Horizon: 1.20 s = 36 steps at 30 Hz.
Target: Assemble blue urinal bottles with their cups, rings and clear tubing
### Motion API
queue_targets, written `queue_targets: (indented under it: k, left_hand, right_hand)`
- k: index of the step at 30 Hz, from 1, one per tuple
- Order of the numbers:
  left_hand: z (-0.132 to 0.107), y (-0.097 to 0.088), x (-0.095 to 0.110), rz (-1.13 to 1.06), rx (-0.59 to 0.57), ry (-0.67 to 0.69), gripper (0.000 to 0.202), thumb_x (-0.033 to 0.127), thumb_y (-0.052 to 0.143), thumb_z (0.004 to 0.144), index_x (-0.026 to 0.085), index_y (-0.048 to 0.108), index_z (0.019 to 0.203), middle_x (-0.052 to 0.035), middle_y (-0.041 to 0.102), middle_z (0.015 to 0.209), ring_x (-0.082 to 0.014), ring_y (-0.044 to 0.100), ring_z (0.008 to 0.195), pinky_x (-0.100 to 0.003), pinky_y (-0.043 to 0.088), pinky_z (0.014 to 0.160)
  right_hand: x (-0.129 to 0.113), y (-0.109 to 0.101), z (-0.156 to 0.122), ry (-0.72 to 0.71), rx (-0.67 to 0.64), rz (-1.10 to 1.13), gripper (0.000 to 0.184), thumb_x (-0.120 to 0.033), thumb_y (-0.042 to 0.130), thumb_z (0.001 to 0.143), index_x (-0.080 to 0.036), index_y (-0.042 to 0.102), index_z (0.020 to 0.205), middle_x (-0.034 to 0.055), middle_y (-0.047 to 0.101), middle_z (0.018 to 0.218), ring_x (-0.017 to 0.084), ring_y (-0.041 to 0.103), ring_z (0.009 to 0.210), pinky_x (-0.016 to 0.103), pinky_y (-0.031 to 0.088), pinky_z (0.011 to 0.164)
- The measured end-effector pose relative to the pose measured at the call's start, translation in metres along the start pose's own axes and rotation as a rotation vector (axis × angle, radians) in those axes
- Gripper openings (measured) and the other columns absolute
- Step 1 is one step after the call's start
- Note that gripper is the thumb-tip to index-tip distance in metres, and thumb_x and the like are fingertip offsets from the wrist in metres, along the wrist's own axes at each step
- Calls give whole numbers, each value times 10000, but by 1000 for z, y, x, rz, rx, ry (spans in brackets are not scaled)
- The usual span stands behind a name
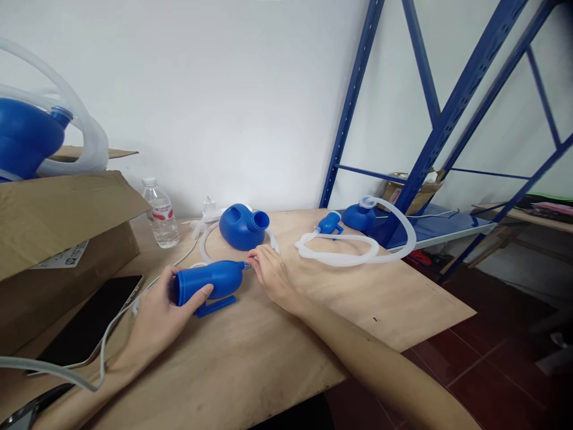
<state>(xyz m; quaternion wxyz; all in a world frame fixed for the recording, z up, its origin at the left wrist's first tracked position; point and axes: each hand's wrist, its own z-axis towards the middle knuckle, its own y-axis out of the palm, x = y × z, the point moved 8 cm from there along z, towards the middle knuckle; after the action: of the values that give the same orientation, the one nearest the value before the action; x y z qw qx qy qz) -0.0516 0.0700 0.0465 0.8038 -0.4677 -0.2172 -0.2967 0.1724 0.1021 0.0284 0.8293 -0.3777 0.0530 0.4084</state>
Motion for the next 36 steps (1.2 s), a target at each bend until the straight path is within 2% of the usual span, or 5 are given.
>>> queue_targets:
  k: [7,11,16,25,36]
  left_hand:
    - [1,8,-8,-159,-109,-161,519,759,625,737,255,509,777,37,628,557,-223,637,530,-321,488,524]
    - [2,8,-11,-133,-83,-142,556,776,653,707,252,502,813,30,631,626,-219,627,574,-319,489,538]
    - [-1,17,-16,-90,-95,-6,566,733,703,710,247,520,936,9,677,782,-224,664,686,-315,515,593]
    - [-4,25,-17,-79,-158,101,602,679,729,728,248,558,1111,-38,750,954,-244,724,795,-320,560,634]
    - [2,13,-12,-168,-99,-72,540,759,664,703,259,468,763,42,600,599,-200,599,558,-302,479,516]
  right_hand:
    - [-6,-1,3,-150,-84,-97,289,-321,406,1087,-187,661,1070,123,701,1038,255,616,1044,400,464,939]
    - [-5,-2,4,-202,-75,-108,293,-316,405,1086,-171,659,1088,137,704,1066,260,615,1084,394,464,956]
    - [6,4,5,-90,-89,-24,316,-340,384,1091,-170,647,1056,117,700,1023,235,626,975,355,481,889]
    - [19,6,8,194,-340,245,235,-302,470,1065,-205,629,922,19,663,927,170,603,896,298,435,833]
    - [12,-13,9,134,-50,146,217,-314,490,1053,-210,639,933,54,676,957,197,615,926,330,454,875]
